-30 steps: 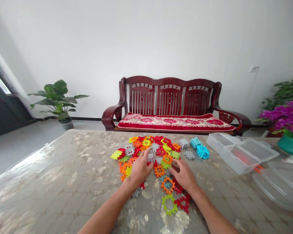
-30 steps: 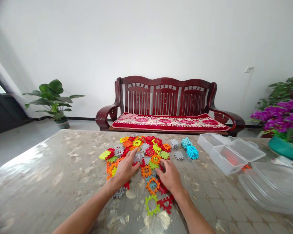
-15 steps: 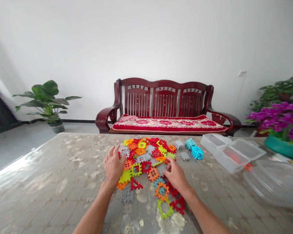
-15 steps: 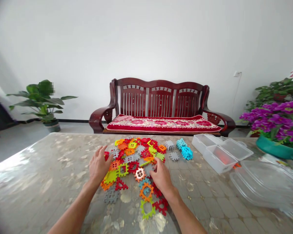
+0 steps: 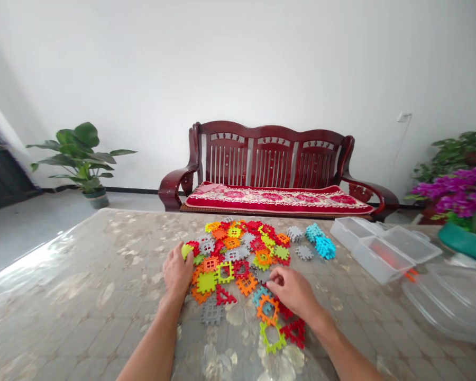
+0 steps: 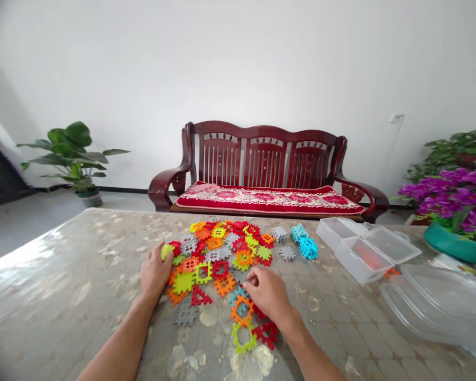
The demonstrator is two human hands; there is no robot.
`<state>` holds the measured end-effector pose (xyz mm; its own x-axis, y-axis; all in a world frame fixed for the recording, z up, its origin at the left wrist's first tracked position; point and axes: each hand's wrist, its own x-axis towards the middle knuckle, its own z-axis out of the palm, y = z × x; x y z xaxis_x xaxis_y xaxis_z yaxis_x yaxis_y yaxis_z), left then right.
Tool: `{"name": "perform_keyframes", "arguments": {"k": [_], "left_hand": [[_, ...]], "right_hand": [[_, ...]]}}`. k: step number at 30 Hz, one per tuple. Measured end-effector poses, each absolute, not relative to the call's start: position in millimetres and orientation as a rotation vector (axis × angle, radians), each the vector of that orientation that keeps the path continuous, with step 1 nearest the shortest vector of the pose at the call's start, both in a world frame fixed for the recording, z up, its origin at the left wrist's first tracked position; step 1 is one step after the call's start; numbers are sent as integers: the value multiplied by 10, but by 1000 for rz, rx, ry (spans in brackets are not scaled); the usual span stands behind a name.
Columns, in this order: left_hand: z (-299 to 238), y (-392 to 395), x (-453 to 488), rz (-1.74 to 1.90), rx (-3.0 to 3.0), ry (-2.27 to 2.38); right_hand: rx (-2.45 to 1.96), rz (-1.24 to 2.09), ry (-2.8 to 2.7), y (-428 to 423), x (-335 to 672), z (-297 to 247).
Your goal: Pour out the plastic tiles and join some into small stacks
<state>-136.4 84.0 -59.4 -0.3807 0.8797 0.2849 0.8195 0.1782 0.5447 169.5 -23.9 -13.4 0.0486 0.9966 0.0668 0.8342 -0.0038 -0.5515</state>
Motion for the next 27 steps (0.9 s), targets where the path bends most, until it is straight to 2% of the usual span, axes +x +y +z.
{"name": "perform_keyframes", "arguments": {"k": [4, 13, 27], "left_hand": [[-582, 855, -1381, 957, 1699, 2330], [-592, 847, -1397, 963, 1713, 2313], [-580, 835, -1397, 965, 1721, 2291]], "right_hand": [[-2030, 239, -2100, -450, 1415, 20], [-2139, 97, -2286, -452, 1166, -24], [-2052, 103, -2286, -393, 1419, -80]]}}
